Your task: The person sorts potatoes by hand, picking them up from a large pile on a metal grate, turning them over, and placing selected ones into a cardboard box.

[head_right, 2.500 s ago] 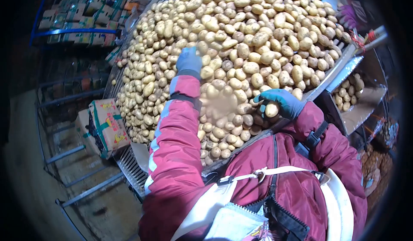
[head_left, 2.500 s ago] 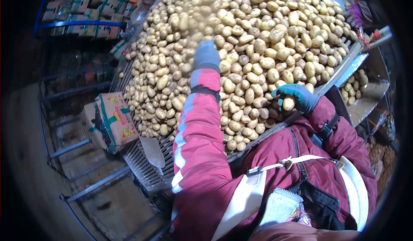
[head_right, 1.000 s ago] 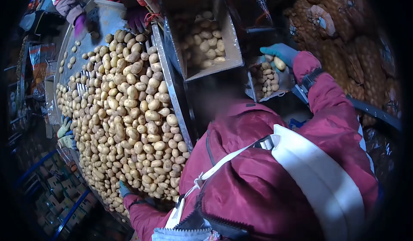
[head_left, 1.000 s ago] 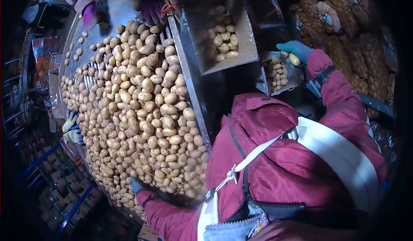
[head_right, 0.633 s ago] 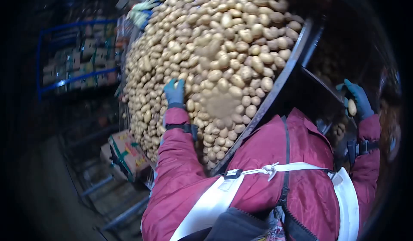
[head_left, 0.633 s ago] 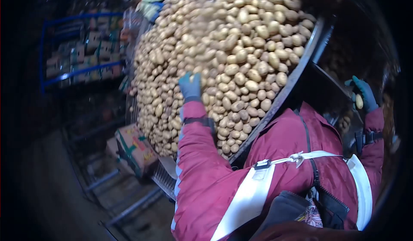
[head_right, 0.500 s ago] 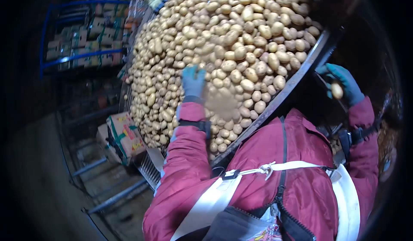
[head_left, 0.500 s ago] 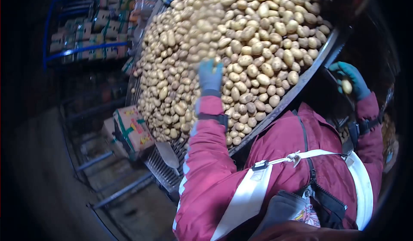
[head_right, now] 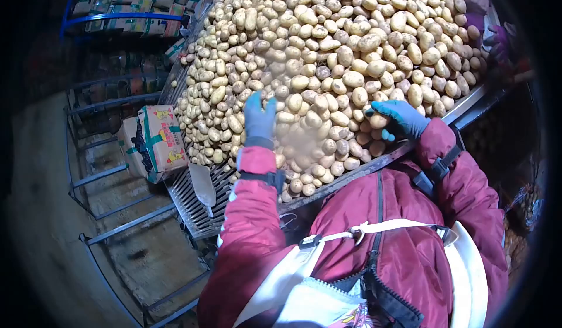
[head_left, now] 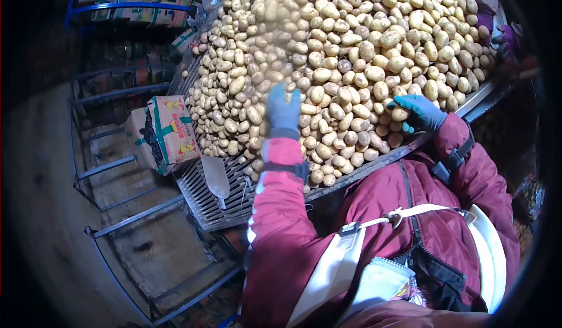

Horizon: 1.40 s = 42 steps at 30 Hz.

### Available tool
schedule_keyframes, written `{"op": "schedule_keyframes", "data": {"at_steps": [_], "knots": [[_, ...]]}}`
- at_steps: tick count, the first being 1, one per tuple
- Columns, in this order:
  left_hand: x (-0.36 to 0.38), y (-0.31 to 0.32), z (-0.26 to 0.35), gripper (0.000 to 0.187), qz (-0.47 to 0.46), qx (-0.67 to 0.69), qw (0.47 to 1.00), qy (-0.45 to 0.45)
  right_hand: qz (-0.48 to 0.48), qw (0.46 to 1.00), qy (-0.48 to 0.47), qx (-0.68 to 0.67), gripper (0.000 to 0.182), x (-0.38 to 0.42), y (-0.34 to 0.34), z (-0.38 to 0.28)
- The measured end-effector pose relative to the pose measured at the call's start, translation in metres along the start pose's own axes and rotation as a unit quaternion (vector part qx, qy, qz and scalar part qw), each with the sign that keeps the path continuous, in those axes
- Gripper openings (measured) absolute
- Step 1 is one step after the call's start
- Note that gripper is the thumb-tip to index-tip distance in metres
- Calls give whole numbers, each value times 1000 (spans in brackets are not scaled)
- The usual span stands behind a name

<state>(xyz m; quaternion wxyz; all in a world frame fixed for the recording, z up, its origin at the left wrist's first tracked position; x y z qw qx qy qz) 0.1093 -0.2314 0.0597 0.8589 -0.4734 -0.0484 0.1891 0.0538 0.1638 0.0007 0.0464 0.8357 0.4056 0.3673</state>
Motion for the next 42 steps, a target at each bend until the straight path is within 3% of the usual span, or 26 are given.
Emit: {"op": "schedule_keyframes", "data": {"at_steps": [1,3,6,7,9,10,11,13,15,17,18,19,20,21,22,23,25,31,33,34,35,37,39,41,42], "knots": [[-9,-14,-17,50,18,-33,998,-44,8,991,96,-95,48,3,6,7],[-27,-31,-50,52,93,-154,984,-6,20,991,100,-90,54,0,10,14],[-63,-24,-62,50,51,-98,994,-21,38,991,66,-107,67,-2,14,14],[-74,-10,-68,50,44,-115,992,-15,26,990,67,-118,61,-5,14,16],[-78,23,-51,38,28,-55,993,-104,63,989,81,-105,51,1,20,6],[-67,35,-25,39,0,-19,997,-70,-9,986,73,-152,45,0,19,4],[-55,45,-4,39,-29,18,999,-33,-15,986,75,-146,45,-1,22,0],[-37,41,21,39,88,-82,974,193,-9,987,15,-160,47,-2,25,-10],[-47,-2,4,42,54,37,992,111,-15,987,15,-162,49,-7,21,-7],[-56,-54,-46,43,94,-6,995,-35,13,991,-29,-127,48,-11,17,-9],[-64,-87,-54,47,120,-21,991,-53,15,990,-14,-142,49,-13,15,-7],[-73,-99,-136,52,231,-156,958,61,19,990,-15,-142,49,-15,13,-6],[-91,-110,-220,58,181,19,981,-61,23,989,-20,-145,50,-17,12,-3],[-87,-120,-209,60,105,199,945,-238,27,989,-22,-147,51,-17,11,0],[-93,-122,-240,61,72,124,977,-159,30,988,-20,-147,51,-17,10,4],[-88,-121,-193,60,57,139,946,-288,36,987,-26,-155,52,-17,10,5],[-95,-102,-183,63,37,54,970,-233,40,985,-31,-163,52,-19,12,1],[-59,-74,-138,62,31,-8,993,-112,40,985,-30,-163,47,-23,16,-10],[-44,-59,-93,63,-90,99,969,-208,30,987,-42,-150,46,-24,20,-15],[-38,-43,-84,62,-31,-15,996,-82,47,985,-36,-159,46,-24,20,-14],[-28,-22,-72,62,30,-130,990,44,63,983,-28,-168,46,-23,17,-13],[-13,-2,-34,63,7,-3,1000,25,54,988,-24,-140,46,-25,8,-2],[0,6,6,64,-19,-43,995,84,44,988,-26,-149,45,-27,7,1],[8,1,17,63,-48,145,988,37,45,987,-31,-151,44,-26,10,-2],[5,-7,8,62,-21,102,993,54,52,988,-34,-143,45,-24,12,-5]]}}
Point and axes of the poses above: each hand's wrist, its own x-axis away from the middle knuckle, its own y-axis out of the palm, z = x × y, the point moved 5 cm from there along -x, towards the middle knuckle, and after that the axes turned 6 degrees about x, right-handed, at the moved point
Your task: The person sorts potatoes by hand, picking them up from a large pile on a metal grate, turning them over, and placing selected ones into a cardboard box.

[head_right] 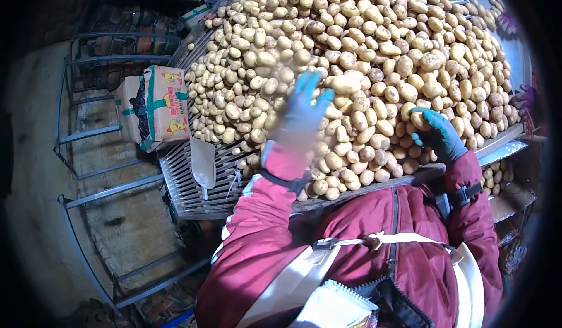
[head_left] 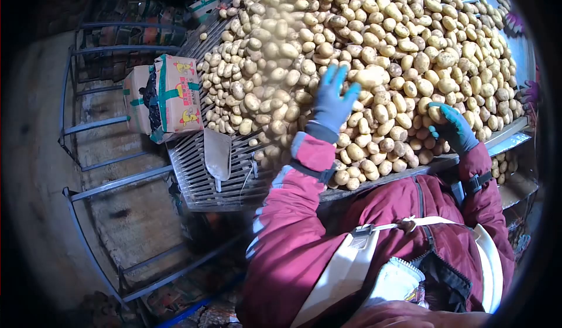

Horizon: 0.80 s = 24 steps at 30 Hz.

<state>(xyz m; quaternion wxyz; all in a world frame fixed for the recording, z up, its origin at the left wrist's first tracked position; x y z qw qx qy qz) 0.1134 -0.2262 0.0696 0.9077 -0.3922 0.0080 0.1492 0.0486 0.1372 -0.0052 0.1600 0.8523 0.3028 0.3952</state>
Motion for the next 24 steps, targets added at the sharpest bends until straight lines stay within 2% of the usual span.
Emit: {"op": "schedule_keyframes", "data": {"at_steps": [1,3,5,7,9,11,13,14,15,16,17,21,22,24], "knots": [[-3,-16,-12,60,21,-45,999,19,7,1000,-3,7,45,1,0,1],[-19,-63,-51,56,60,66,993,-79,10,1000,-9,9,46,1,-4,4],[-27,-101,-95,50,121,-23,982,-140,11,1000,-5,-1,47,2,-8,7],[-36,-111,-199,50,144,21,969,-202,17,1000,-7,-5,48,2,-10,9],[-47,-114,-194,57,141,30,952,-270,20,1000,-3,-15,48,0,-10,8],[-61,-108,-192,59,118,19,955,-272,26,999,0,-18,48,0,-9,7],[-70,-100,-208,62,86,41,968,-234,27,999,-3,-22,48,0,-8,8],[-72,-91,-217,64,91,87,945,-303,4,1000,2,-20,48,0,-8,8],[-79,-80,-203,67,96,134,915,-368,7,1000,-1,-22,48,0,-9,8],[-85,-76,-162,73,52,73,935,-343,14,999,-3,-28,47,-1,-8,9],[-86,-75,-117,75,21,87,917,-389,20,999,-4,-34,47,-1,-9,10],[-107,-49,-147,71,6,-31,959,-282,14,1000,-9,-17,46,-1,-6,6],[-111,-35,-143,71,-4,103,955,-279,11,1000,-5,-14,46,-2,-8,9],[-122,-5,-134,73,-14,94,963,-253,7,1000,-8,-16,46,-2,-8,8]]}}
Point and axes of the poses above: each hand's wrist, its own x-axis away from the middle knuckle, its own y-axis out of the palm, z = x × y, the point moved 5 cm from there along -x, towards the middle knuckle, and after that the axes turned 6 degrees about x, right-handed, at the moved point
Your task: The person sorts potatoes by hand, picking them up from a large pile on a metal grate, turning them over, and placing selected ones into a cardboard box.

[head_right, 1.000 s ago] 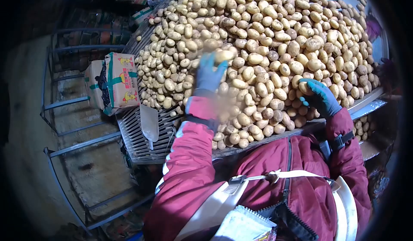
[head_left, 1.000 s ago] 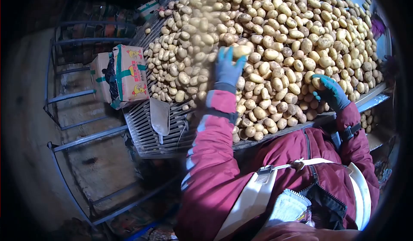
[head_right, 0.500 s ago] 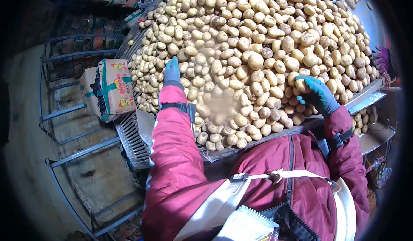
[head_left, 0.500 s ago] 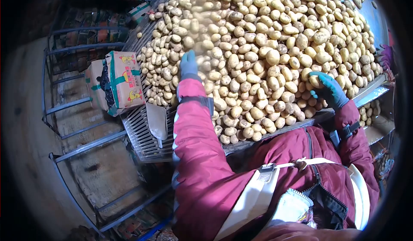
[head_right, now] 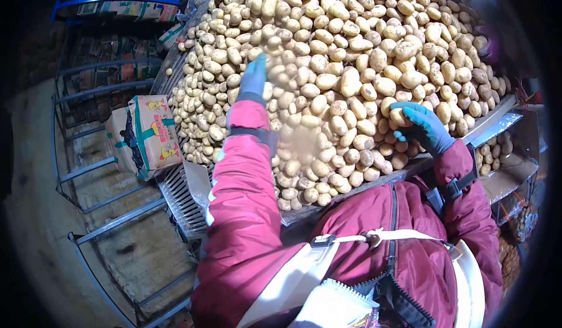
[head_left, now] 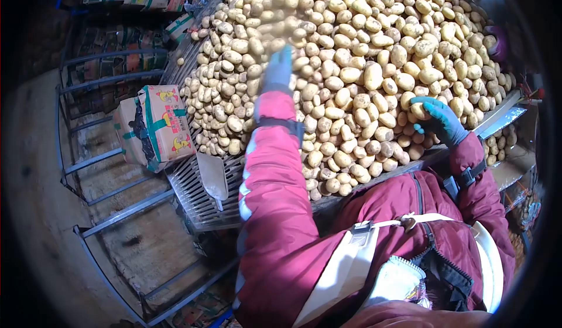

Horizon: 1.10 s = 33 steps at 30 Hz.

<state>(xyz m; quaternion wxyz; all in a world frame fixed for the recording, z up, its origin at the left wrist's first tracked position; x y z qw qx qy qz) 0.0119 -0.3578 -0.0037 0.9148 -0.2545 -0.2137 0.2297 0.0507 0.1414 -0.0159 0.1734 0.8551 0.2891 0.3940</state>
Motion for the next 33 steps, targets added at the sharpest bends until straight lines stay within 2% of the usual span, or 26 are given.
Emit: {"op": "schedule_keyframes", "data": {"at_steps": [3,5,7,9,11,13,14,15,17,18,19,20,21,22,24,25,27,28,31,33], "knots": [[14,43,6,79,2,-15,997,79,-4,1000,-4,-6,46,-2,1,0],[49,55,35,89,2,-101,991,90,-2,1000,0,-11,46,-1,2,1],[97,56,68,83,14,-137,982,130,4,1000,4,-5,45,-2,3,-2],[112,60,48,88,-8,-81,978,191,-5,1000,11,2,46,-2,3,-4],[143,63,44,69,-28,-160,963,218,-18,1000,18,11,46,-2,8,-7],[172,52,61,58,-57,-58,973,214,16,999,20,21,44,-3,11,-11],[172,42,56,53,-60,-57,971,222,8,999,30,36,44,-2,14,-16],[169,29,54,49,-20,-57,981,186,6,999,32,36,44,-4,13,-15],[140,2,19,46,50,-108,977,175,20,999,36,33,46,-8,6,-10],[124,-12,11,47,59,-165,973,150,30,988,-26,148,47,-13,0,-6],[108,-24,5,48,68,-222,965,126,30,988,-27,149,47,-13,2,-9],[93,-29,-3,48,67,-220,965,128,36,996,0,84,47,-11,5,-10],[80,-32,-10,49,95,-281,944,146,44,998,27,20,47,-8,6,-10],[72,-32,-9,50,121,-339,919,163,50,998,28,20,47,-6,5,-10],[57,-21,-9,49,128,-403,889,175,50,998,40,-20,47,-6,2,-7],[49,-18,-1,54,94,-415,899,106,36,998,36,-22,47,-7,-3,-4],[34,-13,1,48,79,-444,891,56,55,997,32,-42,46,-7,-5,-1],[34,-9,2,43,100,-480,868,80,50,997,40,-51,45,-4,-2,-3],[34,-9,2,44,99,-480,864,118,10,998,37,-55,44,-5,13,-9],[31,-10,2,46,86,-473,872,95,-5,999,20,-47,44,-5,25,-14]]}}
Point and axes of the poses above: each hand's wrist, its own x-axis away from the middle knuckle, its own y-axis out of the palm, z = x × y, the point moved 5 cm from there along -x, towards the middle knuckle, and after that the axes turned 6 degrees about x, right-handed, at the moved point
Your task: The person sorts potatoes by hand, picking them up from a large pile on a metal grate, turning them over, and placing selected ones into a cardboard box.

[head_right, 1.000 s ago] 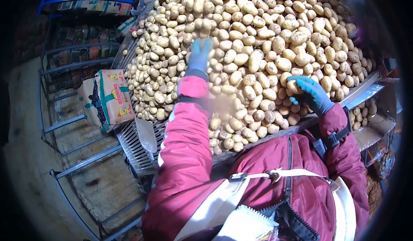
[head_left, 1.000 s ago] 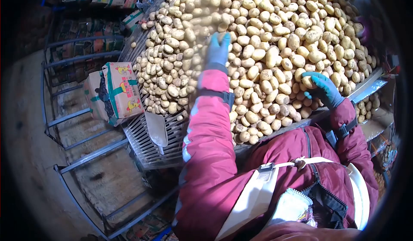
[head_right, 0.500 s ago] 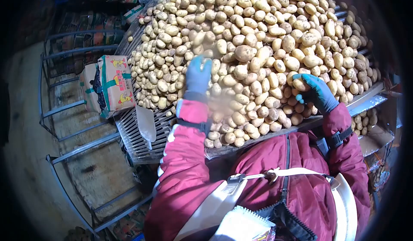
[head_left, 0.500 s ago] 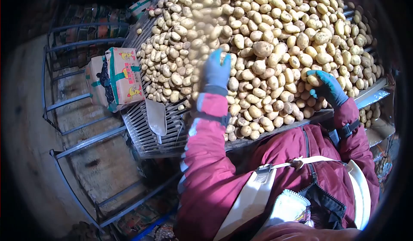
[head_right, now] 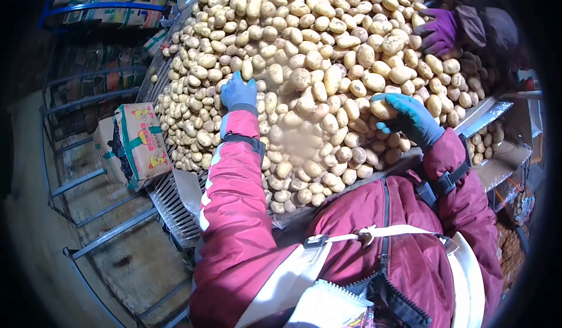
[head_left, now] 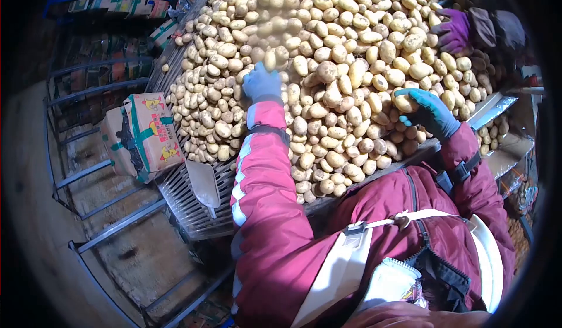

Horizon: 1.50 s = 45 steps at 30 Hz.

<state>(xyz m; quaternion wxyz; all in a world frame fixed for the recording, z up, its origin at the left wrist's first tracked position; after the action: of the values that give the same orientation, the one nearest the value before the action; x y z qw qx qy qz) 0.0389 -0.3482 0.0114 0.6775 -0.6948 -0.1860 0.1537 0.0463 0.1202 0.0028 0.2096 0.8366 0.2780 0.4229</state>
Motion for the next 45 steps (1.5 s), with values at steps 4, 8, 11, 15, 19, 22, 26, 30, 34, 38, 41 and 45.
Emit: {"op": "schedule_keyframes", "data": {"at_steps": [4,8,11,15,19,22,26,30,34,38,41,45], "knots": [[6,-10,-8,69,-2,141,989,-46,-8,1000,-4,-14,40,4,4,0],[21,2,-23,64,-40,468,880,-76,-19,999,-39,25,41,8,17,-7],[61,-23,-1,53,-84,729,672,-98,-30,998,-10,50,47,7,22,-8],[104,-41,42,46,-160,867,449,-143,-54,998,-11,44,56,4,24,-7],[138,-46,94,46,-248,885,375,-124,-28,990,-64,122,66,9,32,-28],[171,-57,163,45,-279,802,528,-38,-67,992,-45,99,66,19,58,-38],[154,-106,170,50,-136,637,758,34,-89,993,-50,62,48,7,38,-10],[99,-58,139,50,-20,384,914,133,-45,997,35,46,36,20,17,3],[72,-13,139,43,-162,592,789,-37,-70,997,3,31,30,37,13,-1],[105,-50,164,46,-197,828,507,-135,-65,995,-54,54,28,40,-6,-2],[143,-63,209,47,-259,840,462,-117,-105,980,-134,107,33,46,-3,-11],[211,-85,290,52,-248,649,703,149,-52,995,-85,30,43,54,-8,-9]]}}
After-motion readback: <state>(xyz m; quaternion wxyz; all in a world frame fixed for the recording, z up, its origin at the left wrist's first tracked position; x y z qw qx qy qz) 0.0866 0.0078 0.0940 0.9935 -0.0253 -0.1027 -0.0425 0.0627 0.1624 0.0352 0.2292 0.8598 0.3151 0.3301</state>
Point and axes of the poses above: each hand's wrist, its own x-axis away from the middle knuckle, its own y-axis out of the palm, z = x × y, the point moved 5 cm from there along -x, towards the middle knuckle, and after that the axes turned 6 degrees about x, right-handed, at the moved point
